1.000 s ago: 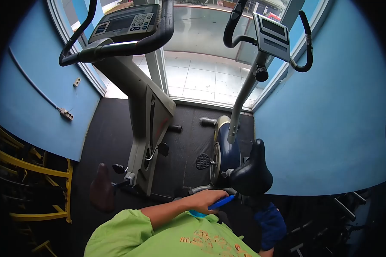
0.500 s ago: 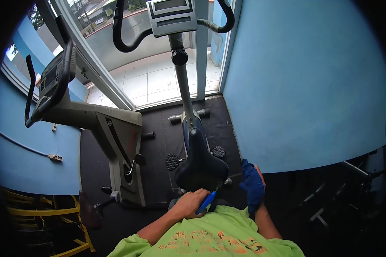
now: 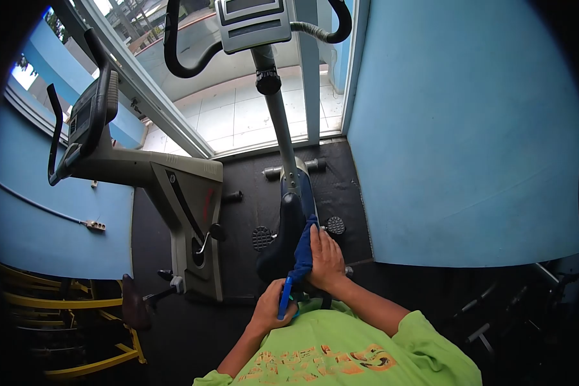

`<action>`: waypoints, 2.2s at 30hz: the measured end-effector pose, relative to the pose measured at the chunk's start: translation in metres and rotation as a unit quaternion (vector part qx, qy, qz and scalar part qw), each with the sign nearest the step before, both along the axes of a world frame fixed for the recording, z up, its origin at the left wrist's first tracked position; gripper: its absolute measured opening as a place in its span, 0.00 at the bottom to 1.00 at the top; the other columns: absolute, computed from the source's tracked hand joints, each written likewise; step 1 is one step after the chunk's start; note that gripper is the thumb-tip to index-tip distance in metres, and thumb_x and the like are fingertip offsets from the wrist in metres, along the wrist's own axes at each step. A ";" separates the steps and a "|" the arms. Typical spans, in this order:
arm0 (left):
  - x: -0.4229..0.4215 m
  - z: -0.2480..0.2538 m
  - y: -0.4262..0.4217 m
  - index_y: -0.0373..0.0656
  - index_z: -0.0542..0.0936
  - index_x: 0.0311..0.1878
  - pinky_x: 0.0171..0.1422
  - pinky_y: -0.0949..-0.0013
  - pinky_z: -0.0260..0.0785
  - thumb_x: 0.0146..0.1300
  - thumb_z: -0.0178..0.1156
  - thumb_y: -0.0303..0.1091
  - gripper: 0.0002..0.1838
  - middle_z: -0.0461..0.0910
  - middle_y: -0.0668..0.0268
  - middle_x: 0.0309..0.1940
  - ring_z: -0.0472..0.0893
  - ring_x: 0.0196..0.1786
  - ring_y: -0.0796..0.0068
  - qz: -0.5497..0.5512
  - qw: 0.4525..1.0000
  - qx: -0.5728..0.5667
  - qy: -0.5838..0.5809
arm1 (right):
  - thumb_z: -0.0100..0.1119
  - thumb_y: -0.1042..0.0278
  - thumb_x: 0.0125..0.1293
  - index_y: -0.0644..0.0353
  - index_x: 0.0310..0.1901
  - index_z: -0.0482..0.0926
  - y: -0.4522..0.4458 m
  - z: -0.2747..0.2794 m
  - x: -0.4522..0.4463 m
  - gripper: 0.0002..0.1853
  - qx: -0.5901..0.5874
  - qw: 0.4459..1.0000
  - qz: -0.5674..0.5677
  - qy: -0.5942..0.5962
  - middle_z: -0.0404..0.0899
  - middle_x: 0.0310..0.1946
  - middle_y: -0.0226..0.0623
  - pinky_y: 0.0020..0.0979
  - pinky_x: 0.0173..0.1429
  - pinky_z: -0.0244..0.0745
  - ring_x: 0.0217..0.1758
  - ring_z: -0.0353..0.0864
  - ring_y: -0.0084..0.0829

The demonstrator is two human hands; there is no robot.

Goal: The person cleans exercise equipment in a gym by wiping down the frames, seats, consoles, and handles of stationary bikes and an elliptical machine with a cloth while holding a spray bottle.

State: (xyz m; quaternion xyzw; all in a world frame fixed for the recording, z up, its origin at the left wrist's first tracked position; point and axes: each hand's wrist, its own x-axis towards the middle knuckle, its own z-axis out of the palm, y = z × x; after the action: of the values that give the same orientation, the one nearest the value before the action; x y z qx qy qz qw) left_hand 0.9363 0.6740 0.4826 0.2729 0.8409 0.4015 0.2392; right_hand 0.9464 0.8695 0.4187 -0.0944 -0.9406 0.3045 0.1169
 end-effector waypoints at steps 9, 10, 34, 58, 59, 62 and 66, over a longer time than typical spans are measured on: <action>-0.013 -0.005 -0.007 0.41 0.71 0.61 0.73 0.36 0.53 0.50 0.68 0.36 0.33 0.60 0.44 0.70 0.58 0.73 0.34 -0.055 0.986 -0.036 0.155 | 0.53 0.60 0.62 0.64 0.76 0.49 -0.010 0.020 -0.040 0.42 0.046 0.997 -0.005 -0.060 0.60 0.67 0.62 0.52 0.70 0.61 0.68 0.64 0.62; -0.014 -0.011 -0.009 0.42 0.69 0.62 0.74 0.33 0.48 0.50 0.68 0.37 0.34 0.57 0.43 0.72 0.54 0.75 0.33 -0.065 0.991 -0.029 0.110 | 0.52 0.61 0.63 0.64 0.75 0.48 -0.012 0.023 -0.064 0.42 -0.017 0.990 -0.028 -0.134 0.61 0.66 0.61 0.52 0.68 0.64 0.66 0.67 0.63; -0.013 -0.034 -0.012 0.39 0.61 0.71 0.77 0.32 0.20 0.52 0.64 0.39 0.42 0.43 0.44 0.78 0.32 0.80 0.38 -0.102 0.994 -0.026 -0.001 | 0.61 0.56 0.53 0.47 0.60 0.80 0.002 0.064 -0.176 0.29 0.124 0.957 0.084 -0.249 0.71 0.63 0.49 0.45 0.74 0.59 0.65 0.69 0.52; 0.009 0.027 -0.107 0.34 0.74 0.56 0.62 0.62 0.71 0.48 0.66 0.28 0.28 0.71 0.49 0.65 0.79 0.59 0.56 0.084 0.989 0.120 -0.026 | 0.55 0.61 0.61 0.50 0.59 0.78 -0.054 0.025 -0.013 0.23 0.196 0.872 0.448 0.022 0.60 0.73 0.48 0.53 0.80 0.41 0.78 0.55 0.46; 0.008 0.029 -0.107 0.35 0.75 0.56 0.62 0.62 0.71 0.48 0.66 0.28 0.28 0.69 0.48 0.67 0.79 0.60 0.56 0.099 0.988 0.112 -0.040 | 0.54 0.62 0.62 0.50 0.63 0.76 -0.054 0.030 -0.014 0.25 0.147 0.907 0.395 0.013 0.59 0.74 0.48 0.52 0.80 0.42 0.78 0.55 0.47; 0.002 0.026 -0.099 0.35 0.75 0.56 0.62 0.63 0.70 0.47 0.66 0.28 0.29 0.67 0.46 0.69 0.79 0.61 0.56 0.115 0.985 0.117 -0.050 | 0.50 0.63 0.64 0.49 0.68 0.71 -0.095 0.022 -0.040 0.28 0.230 0.919 0.319 -0.022 0.60 0.73 0.50 0.53 0.80 0.42 0.78 0.56 0.48; -0.012 0.020 -0.083 0.35 0.73 0.59 0.62 0.63 0.71 0.46 0.67 0.28 0.32 0.67 0.47 0.70 0.79 0.60 0.59 0.085 0.989 0.122 -0.006 | 0.51 0.62 0.64 0.45 0.67 0.72 -0.076 0.015 -0.020 0.28 0.265 0.900 0.345 -0.011 0.56 0.76 0.44 0.50 0.81 0.38 0.80 0.51 0.42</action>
State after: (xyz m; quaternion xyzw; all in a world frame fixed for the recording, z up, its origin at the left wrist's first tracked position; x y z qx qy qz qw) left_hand 0.9245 0.5906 0.5024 0.2250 0.8044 0.5214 0.1746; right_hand 0.9266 0.7936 0.4341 0.2675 -0.9613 0.0641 0.0147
